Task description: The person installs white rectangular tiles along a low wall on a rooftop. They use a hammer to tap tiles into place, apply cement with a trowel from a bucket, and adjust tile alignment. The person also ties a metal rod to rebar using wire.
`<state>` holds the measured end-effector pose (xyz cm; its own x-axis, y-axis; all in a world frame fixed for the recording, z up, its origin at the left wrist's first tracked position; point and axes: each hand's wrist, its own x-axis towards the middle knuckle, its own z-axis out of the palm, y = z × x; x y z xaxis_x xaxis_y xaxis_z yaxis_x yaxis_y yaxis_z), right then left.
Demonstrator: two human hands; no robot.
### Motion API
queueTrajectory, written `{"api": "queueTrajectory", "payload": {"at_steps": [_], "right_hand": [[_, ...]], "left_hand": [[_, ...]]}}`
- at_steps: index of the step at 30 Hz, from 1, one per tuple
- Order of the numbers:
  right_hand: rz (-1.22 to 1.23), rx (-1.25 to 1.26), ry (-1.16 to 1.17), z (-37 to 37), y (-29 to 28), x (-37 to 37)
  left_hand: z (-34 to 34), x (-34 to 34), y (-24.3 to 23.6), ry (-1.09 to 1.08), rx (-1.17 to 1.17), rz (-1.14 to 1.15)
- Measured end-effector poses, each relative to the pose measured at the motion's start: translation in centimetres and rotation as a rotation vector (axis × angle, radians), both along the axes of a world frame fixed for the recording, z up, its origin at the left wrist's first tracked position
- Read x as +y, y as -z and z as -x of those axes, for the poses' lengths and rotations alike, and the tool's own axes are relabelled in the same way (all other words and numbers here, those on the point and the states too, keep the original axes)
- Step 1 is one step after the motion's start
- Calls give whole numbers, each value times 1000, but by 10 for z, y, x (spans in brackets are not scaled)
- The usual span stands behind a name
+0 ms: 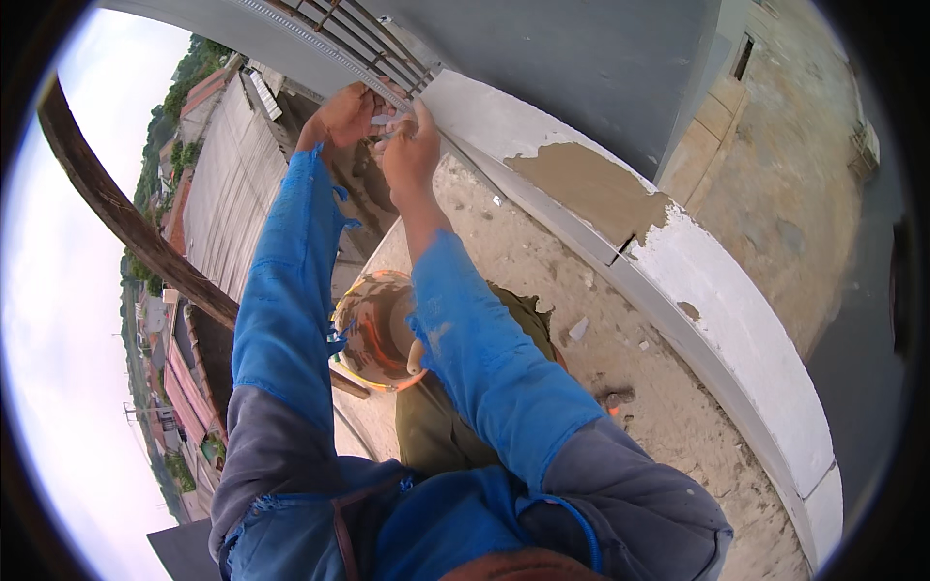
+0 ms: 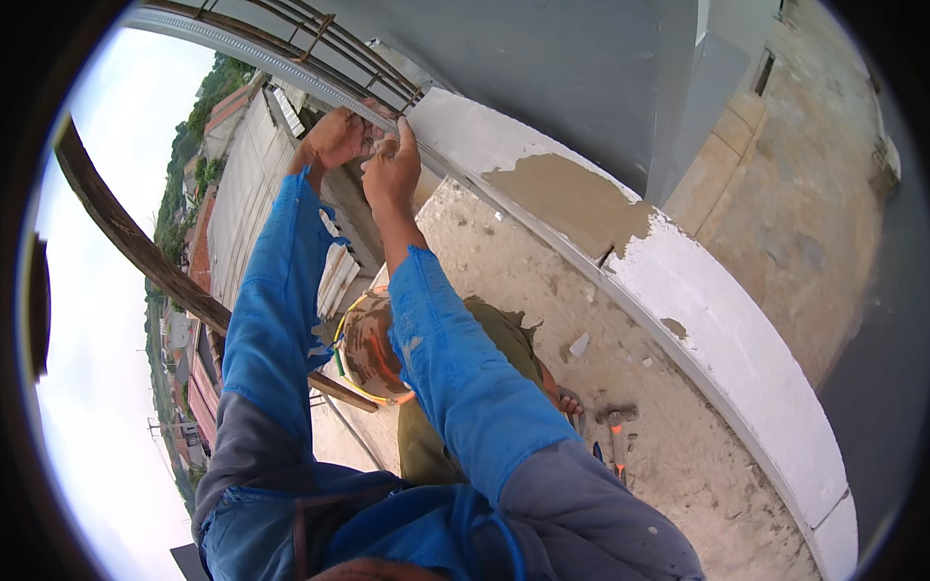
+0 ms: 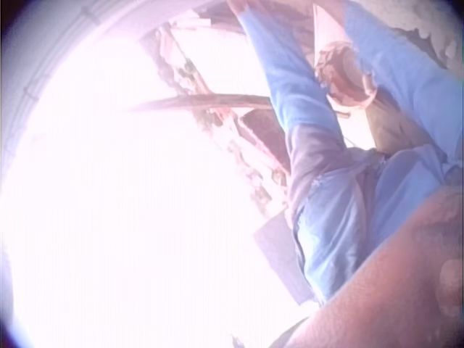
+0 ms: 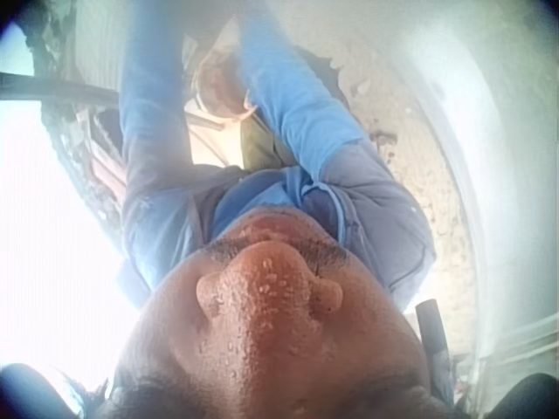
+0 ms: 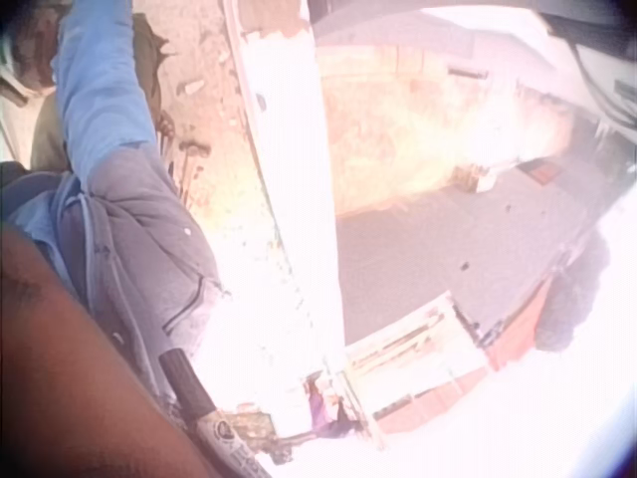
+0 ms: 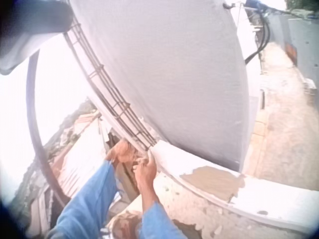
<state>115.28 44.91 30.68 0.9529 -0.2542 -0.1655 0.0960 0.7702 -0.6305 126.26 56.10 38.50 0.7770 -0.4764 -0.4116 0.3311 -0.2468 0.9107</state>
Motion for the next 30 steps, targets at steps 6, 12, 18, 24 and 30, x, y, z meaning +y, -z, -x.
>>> {"api": "queueTrajectory", "payload": {"at_steps": [6, 12, 18, 24, 30], "right_hand": [[101, 6, -131, 20, -27, -17], [-52, 44, -23, 27, -12, 1], [221, -52, -28, 47, 19, 64], [541, -140, 343, 46, 19, 75], [238, -145, 9, 55, -7, 59]], "left_hand": [[-24, 19, -15, 179, 87, 156], [35, -24, 15, -631, -313, -102], [63, 18, 47, -361, 75, -16], [44, 20, 5, -329, -80, -71], [37, 14, -46, -381, -482, -134]]}}
